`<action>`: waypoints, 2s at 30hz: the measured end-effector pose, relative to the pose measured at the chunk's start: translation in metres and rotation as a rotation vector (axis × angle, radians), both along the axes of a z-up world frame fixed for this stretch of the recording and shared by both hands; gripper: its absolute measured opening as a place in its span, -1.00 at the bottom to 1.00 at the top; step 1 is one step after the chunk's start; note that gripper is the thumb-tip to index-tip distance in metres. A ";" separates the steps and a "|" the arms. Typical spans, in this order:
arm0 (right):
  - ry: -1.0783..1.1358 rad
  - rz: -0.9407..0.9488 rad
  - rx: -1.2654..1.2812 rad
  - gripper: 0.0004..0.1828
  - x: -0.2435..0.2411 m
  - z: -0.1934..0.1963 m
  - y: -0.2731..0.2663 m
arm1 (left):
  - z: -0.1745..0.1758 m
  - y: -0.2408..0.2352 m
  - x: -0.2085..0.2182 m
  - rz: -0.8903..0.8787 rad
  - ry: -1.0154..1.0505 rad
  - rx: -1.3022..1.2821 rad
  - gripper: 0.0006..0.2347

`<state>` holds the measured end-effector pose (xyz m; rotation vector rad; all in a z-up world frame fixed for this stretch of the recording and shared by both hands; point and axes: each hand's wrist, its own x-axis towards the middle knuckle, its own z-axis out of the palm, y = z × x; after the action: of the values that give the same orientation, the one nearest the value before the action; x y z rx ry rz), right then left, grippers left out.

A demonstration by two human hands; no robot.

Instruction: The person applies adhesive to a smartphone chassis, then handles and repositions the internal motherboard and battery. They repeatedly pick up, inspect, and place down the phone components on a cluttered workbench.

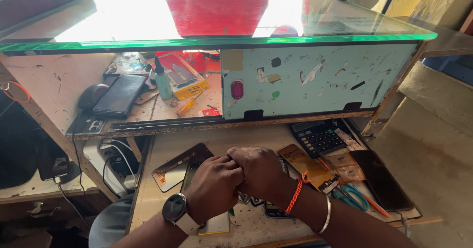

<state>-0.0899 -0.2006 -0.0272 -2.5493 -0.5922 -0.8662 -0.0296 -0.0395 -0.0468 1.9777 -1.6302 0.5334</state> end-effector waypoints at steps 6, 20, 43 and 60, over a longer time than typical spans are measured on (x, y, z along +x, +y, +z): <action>-0.122 0.025 -0.005 -0.37 0.011 -0.011 -0.006 | 0.008 0.001 -0.003 0.103 -0.073 -0.025 -0.79; -0.015 0.151 -0.081 -0.55 0.017 -0.026 -0.009 | 0.028 0.009 -0.002 0.261 -0.187 -0.235 -0.53; 0.089 -0.013 -0.052 -0.55 0.022 -0.042 0.003 | 0.004 0.015 0.022 0.466 -0.024 -0.227 -0.71; 0.207 -0.178 0.113 -0.66 0.041 -0.020 -0.039 | 0.011 0.043 0.041 0.745 0.465 0.499 -0.29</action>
<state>-0.0489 -0.2394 -0.0471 -2.5731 -0.2490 -0.6591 0.0111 0.0035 -0.0357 2.8090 -0.7481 -0.1224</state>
